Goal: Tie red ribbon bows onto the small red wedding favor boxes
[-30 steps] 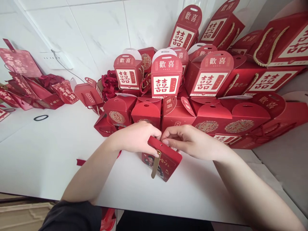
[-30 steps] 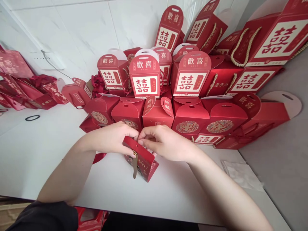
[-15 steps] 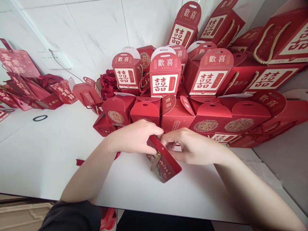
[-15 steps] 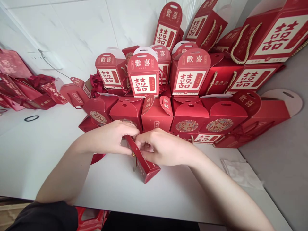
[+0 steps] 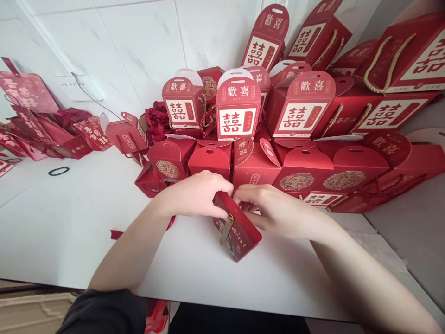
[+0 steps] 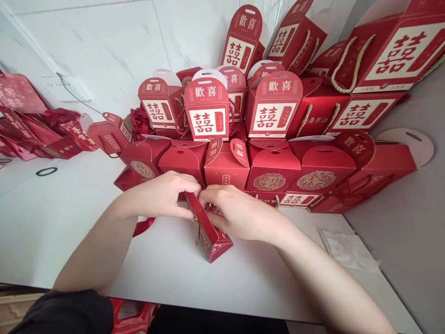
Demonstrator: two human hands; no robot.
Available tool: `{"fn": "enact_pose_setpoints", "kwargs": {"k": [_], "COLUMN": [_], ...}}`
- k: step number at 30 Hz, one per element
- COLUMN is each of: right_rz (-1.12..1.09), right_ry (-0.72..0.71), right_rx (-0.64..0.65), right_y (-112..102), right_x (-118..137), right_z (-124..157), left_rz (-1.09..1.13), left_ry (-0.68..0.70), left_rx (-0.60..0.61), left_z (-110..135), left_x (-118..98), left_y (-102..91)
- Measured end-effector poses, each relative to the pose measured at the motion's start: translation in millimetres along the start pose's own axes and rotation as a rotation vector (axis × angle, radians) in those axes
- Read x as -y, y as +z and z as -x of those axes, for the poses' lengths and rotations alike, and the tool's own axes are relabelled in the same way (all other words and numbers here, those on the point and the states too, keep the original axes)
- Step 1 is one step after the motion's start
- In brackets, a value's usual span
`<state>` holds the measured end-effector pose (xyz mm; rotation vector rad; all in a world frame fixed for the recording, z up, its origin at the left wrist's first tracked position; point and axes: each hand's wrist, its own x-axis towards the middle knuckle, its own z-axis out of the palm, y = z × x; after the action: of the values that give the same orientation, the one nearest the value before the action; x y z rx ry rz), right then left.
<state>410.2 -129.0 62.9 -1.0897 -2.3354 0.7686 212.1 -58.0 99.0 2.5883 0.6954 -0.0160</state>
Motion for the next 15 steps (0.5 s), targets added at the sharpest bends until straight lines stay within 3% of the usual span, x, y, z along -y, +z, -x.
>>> {"fn": "enact_pose_setpoints", "kwargs": {"k": [6,15], "right_rz": [0.045,-0.019], "right_ry": [-0.093,-0.079], "right_rx": [0.037,0.029], "right_y": [-1,-2], "right_x": [2,1], "right_z": [-2,-3], "left_rz": [-0.010,-0.051], "left_ry": [0.013,0.043], "left_rx": [0.003,-0.068], "left_z": [1,11], "left_x": [-1,-7], "left_y": [-0.1,-4.7]}}
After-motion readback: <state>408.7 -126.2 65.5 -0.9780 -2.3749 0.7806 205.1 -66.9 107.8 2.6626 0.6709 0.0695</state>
